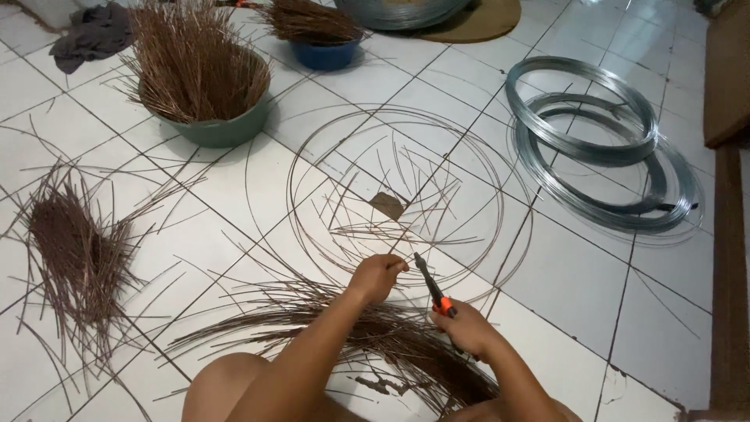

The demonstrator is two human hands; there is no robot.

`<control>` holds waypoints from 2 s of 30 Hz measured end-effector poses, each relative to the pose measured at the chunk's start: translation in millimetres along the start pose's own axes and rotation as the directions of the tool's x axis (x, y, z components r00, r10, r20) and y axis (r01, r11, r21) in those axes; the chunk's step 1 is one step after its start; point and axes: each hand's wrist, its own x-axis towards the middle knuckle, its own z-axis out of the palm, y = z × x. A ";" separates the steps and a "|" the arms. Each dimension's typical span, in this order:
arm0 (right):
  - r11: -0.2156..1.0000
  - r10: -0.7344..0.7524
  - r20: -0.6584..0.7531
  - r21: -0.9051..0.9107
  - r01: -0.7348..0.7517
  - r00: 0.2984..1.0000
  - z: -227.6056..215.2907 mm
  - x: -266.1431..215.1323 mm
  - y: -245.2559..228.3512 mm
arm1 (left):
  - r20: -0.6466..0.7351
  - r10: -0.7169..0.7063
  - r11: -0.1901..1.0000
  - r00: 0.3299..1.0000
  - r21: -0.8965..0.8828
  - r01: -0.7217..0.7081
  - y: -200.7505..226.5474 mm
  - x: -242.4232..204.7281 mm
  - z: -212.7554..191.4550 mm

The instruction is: Cutting thin brown sticks to size using pliers while laying them out in a circular pattern on the floor.

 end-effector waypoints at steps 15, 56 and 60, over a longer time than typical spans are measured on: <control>0.998 0.001 0.034 -0.059 0.001 0.999 13.5 -0.2 -4.6 | -0.037 0.042 0.980 0.998 0.194 -0.034 2.1 -14.1 0.8; 0.894 0.028 -0.062 -0.445 -0.053 0.998 26.0 -20.1 -23.6 | -0.001 0.101 0.995 0.995 0.002 -0.101 6.0 39.7 25.3; 0.890 0.032 -0.133 -0.447 -0.089 0.991 19.3 -21.8 -25.2 | -0.006 0.060 0.998 0.998 -0.032 -0.060 17.2 33.6 23.5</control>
